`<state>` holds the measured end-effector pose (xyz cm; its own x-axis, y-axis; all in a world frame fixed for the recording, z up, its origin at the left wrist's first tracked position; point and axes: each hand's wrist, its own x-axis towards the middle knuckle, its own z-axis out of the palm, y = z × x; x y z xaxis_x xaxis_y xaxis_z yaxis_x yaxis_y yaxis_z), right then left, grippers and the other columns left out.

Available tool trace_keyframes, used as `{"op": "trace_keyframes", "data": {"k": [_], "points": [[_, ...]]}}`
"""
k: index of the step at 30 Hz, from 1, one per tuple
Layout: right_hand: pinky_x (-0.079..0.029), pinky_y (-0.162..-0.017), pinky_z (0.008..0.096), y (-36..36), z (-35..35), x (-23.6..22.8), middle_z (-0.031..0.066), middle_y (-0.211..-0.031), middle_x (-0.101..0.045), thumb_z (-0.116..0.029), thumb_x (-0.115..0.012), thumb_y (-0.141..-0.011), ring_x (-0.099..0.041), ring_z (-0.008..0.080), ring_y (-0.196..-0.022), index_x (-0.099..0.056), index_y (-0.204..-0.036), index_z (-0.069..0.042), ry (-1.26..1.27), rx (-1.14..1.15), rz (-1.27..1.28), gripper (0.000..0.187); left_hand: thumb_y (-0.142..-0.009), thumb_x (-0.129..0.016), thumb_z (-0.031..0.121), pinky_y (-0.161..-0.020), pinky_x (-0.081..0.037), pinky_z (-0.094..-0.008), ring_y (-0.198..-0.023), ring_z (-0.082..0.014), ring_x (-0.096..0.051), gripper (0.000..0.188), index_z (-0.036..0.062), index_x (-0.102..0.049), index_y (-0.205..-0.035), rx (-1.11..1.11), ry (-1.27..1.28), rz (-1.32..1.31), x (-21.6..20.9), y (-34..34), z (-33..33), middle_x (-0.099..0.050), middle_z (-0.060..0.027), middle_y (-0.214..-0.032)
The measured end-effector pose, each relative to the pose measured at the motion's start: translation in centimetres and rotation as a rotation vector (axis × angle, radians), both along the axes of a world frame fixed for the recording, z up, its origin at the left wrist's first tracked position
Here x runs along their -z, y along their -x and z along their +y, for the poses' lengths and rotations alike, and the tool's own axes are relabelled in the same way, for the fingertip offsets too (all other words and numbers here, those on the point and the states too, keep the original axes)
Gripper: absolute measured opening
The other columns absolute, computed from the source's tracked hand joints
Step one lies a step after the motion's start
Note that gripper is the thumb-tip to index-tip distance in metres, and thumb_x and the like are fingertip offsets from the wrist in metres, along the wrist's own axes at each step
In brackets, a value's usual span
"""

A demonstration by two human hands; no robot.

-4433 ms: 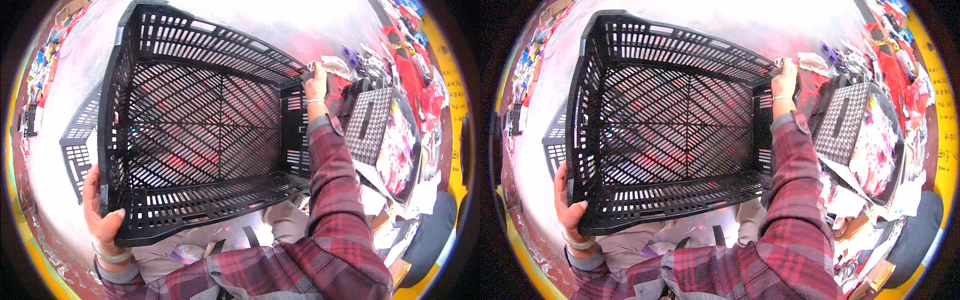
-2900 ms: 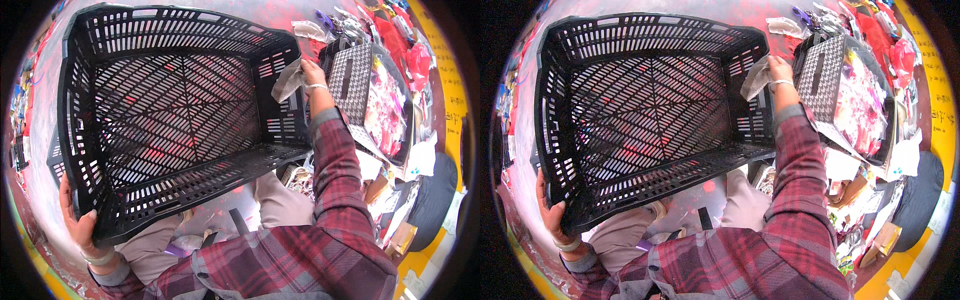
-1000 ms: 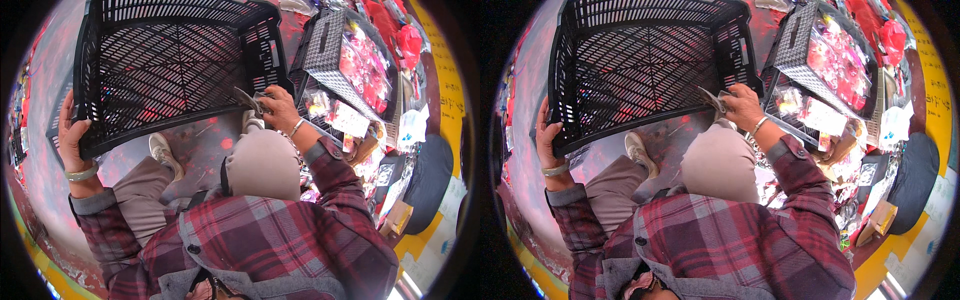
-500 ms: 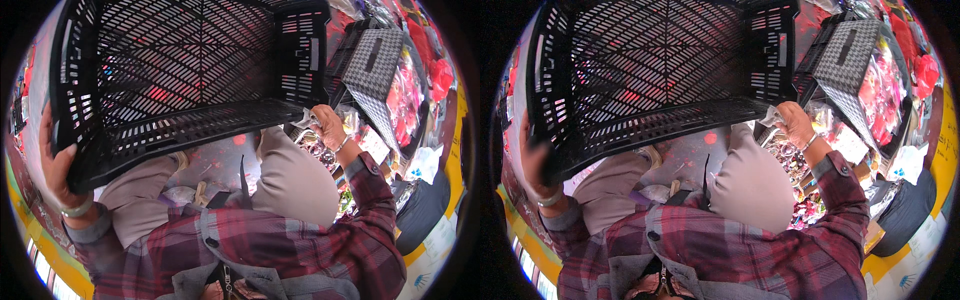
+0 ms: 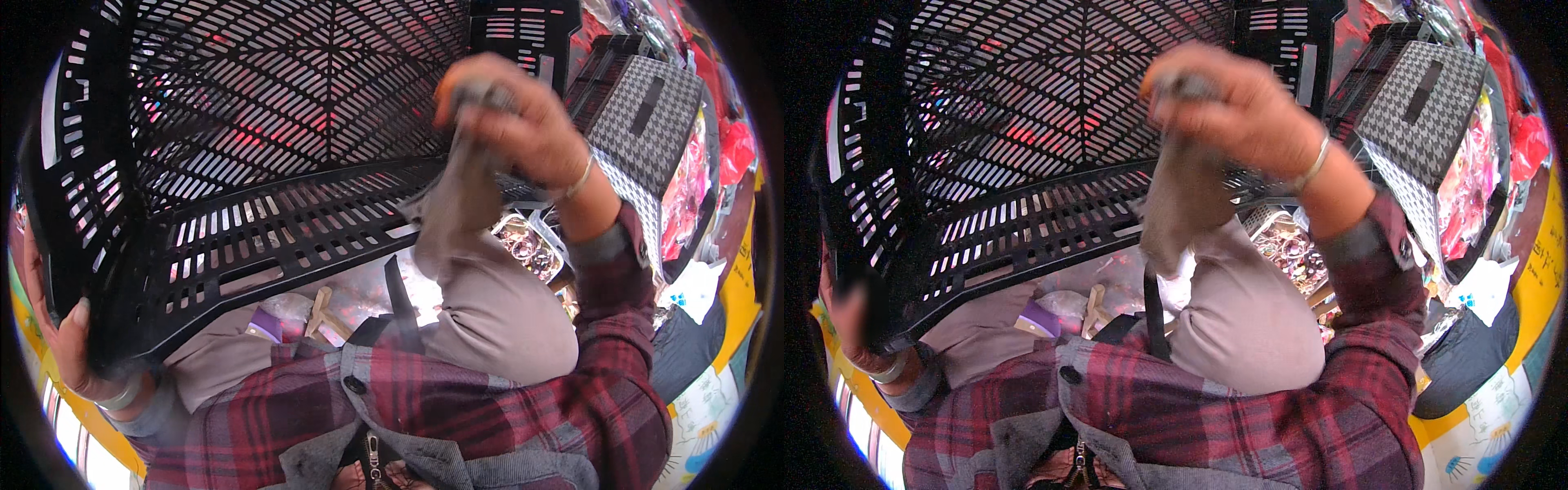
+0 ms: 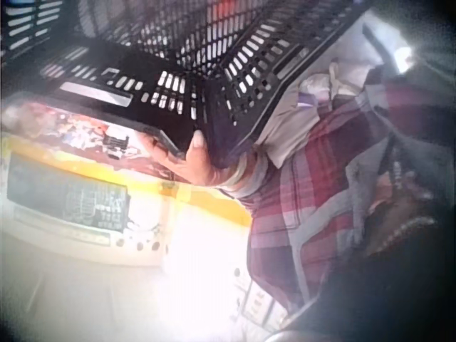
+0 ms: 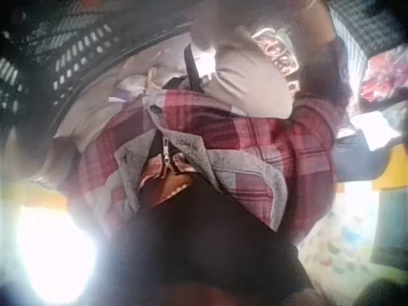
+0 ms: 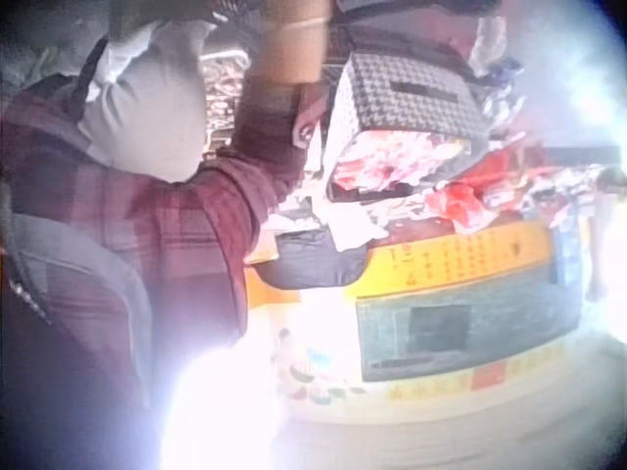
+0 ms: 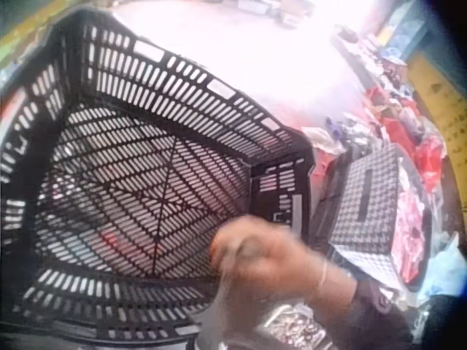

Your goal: The person sits on the floor and wipes a black plastic crate with a cloth. They clean the exterior surfaces, then turn the crate over to wipe the interior grid and sides thoroughly.

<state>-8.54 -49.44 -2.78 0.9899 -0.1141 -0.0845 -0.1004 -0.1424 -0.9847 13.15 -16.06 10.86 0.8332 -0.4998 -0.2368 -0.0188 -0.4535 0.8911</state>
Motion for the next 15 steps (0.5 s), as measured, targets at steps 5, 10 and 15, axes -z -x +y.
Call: {"op": "trace_keyframes", "data": {"k": [5, 10, 15], "points": [[-0.051, -0.073, 0.0367, -1.2, -3.4, 1.8, 0.0090, -0.088, -0.063, -0.012, -0.056, -0.085, -0.061, 0.0248, -0.080, -0.061, -0.089, -0.003, -0.528, 0.509, 0.089, 0.011, -0.063, -0.053, 0.020, -0.098, -0.045, -0.0395, -0.120, -0.0309, -0.049, 0.085, -0.0011, -0.026, -0.141, 0.119, -0.079, -0.104, 0.4, -1.3, 1.1, -0.037, -0.0203, -0.138], [-0.047, -0.079, 0.0280, 3.3, -2.5, 9.5, 0.0063, -0.097, -0.062, -0.032, -0.052, -0.094, -0.058, 0.0149, -0.087, -0.058, -0.113, -0.005, 0.039, 0.044, 0.380, 0.033, -0.068, -0.063, 0.013, -0.102, -0.034, -0.0513, -0.121, -0.0418, -0.039, 0.069, -0.0128, -0.039, -0.127, 0.398, 0.092, -0.383, 1.3, -3.2, 2.4, -0.034, -0.0295, -0.135], [-0.049, -0.062, 0.0294, 6.1, -2.8, 14.3, 0.0082, -0.070, -0.062, -0.044, -0.043, -0.095, -0.060, 0.0152, -0.069, -0.064, -0.114, -0.014, 0.049, -0.541, 0.963, 0.042, -0.072, -0.061, 0.007, -0.094, -0.038, -0.0585, -0.121, -0.0494, -0.037, 0.039, 0.0027, -0.054, -0.110, 0.533, 0.139, -0.574, 1.6, -3.6, 3.0, -0.034, -0.0327, -0.134]]}}
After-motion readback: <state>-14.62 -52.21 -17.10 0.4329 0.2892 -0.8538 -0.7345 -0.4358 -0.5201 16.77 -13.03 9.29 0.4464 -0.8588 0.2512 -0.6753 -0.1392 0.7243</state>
